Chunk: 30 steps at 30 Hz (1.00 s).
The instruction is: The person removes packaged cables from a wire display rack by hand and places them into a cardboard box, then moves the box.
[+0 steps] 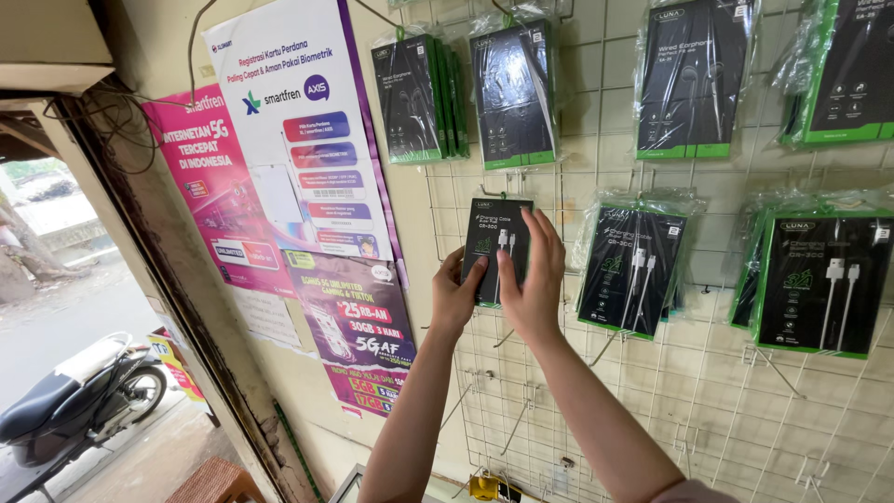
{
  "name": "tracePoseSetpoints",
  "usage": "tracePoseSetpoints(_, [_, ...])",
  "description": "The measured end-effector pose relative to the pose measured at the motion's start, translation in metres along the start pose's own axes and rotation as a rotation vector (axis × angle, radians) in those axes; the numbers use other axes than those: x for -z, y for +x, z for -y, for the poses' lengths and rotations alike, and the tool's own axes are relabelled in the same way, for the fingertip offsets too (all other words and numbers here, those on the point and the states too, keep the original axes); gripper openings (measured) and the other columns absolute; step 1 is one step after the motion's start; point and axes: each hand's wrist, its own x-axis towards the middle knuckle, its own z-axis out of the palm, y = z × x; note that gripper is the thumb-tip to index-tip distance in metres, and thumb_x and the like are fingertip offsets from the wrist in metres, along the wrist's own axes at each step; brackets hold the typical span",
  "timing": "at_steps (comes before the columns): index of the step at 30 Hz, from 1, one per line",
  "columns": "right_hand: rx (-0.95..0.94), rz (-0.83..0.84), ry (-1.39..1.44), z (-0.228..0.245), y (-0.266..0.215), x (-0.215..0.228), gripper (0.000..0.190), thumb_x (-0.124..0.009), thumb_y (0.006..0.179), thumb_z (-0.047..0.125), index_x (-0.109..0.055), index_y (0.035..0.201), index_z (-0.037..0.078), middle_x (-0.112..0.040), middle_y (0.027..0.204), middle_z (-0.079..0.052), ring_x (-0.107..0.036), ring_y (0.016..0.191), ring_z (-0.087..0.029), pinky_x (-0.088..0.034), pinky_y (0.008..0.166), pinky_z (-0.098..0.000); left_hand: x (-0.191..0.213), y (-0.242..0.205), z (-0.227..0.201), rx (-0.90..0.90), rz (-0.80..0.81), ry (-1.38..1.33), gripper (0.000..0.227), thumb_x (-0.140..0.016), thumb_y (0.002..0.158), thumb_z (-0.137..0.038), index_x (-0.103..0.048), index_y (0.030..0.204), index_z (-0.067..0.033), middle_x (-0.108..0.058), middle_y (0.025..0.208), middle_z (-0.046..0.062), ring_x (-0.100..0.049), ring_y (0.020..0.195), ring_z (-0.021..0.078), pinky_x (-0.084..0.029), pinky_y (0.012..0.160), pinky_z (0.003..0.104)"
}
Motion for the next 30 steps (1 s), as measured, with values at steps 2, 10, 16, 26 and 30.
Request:
tracePoseSetpoints(2, [0.03, -0.014, 0.021, 0.001, 0.019, -0.006, 0.051, -0.064, 0.105, 0.018, -0.047, 0.151, 0.007, -0.051, 0.15, -0.017, -0.052, 0.138, -0.038, -0.039, 0.116, -0.0497, 0.001, -0.002, -0.001, 0.016, -0.008, 0.028, 0.05, -0.069, 0.095, -0.016, -0.055, 0.137, 0.0088, -0.075, 0.102, 0.013, -0.071, 0.082, 0.0123, -0.058, 0.067, 0.026])
tracePoseSetpoints(10, [0.13, -0.043, -0.019, -0.004, 0.055, -0.035, 0.022, -0.073, 0.101, 0.022, -0.076, 0.122, 0.019, -0.069, 0.11, 0.0, -0.061, 0.105, -0.017, -0.034, 0.101, -0.0426, 0.005, -0.011, -0.004, -0.035, -0.025, 0.066, 0.052, -0.072, 0.095, -0.012, -0.054, 0.139, 0.0097, -0.075, 0.1, 0.013, -0.069, 0.08, 0.0107, -0.057, 0.066, 0.025])
tracePoseSetpoints(16, [0.18, -0.045, -0.059, -0.012, 0.06, -0.033, 0.008, -0.075, 0.101, 0.022, -0.082, 0.105, 0.022, -0.068, 0.106, 0.006, -0.06, 0.102, -0.016, -0.029, 0.098, -0.0423, 0.009, -0.017, -0.011, -0.063, -0.029, 0.003, 0.054, -0.072, 0.094, -0.011, -0.054, 0.139, 0.0101, -0.075, 0.102, 0.012, -0.07, 0.083, 0.0096, -0.058, 0.069, 0.024])
tracePoseSetpoints(26, [-0.029, 0.019, -0.002, -0.014, 0.071, -0.026, 0.018, -0.081, 0.093, 0.024, -0.082, 0.11, 0.028, -0.058, 0.137, -0.002, -0.049, 0.13, -0.029, -0.028, 0.11, -0.0507, 0.015, -0.042, -0.035, -0.137, -0.048, -0.028, 0.053, -0.073, 0.094, -0.009, -0.055, 0.139, 0.0114, -0.075, 0.102, 0.013, -0.069, 0.085, 0.0101, -0.058, 0.071, 0.023])
tracePoseSetpoints(30, [-0.159, 0.089, 0.158, -0.025, 0.076, -0.027, 0.037, -0.083, 0.09, 0.026, -0.073, 0.125, 0.025, -0.049, 0.145, -0.007, -0.047, 0.138, -0.032, -0.037, 0.115, -0.0485, 0.017, -0.053, -0.049, -0.147, -0.06, -0.036, 0.052, -0.073, 0.093, -0.009, -0.056, 0.138, 0.0117, -0.075, 0.104, 0.013, -0.07, 0.087, 0.0099, -0.058, 0.074, 0.023])
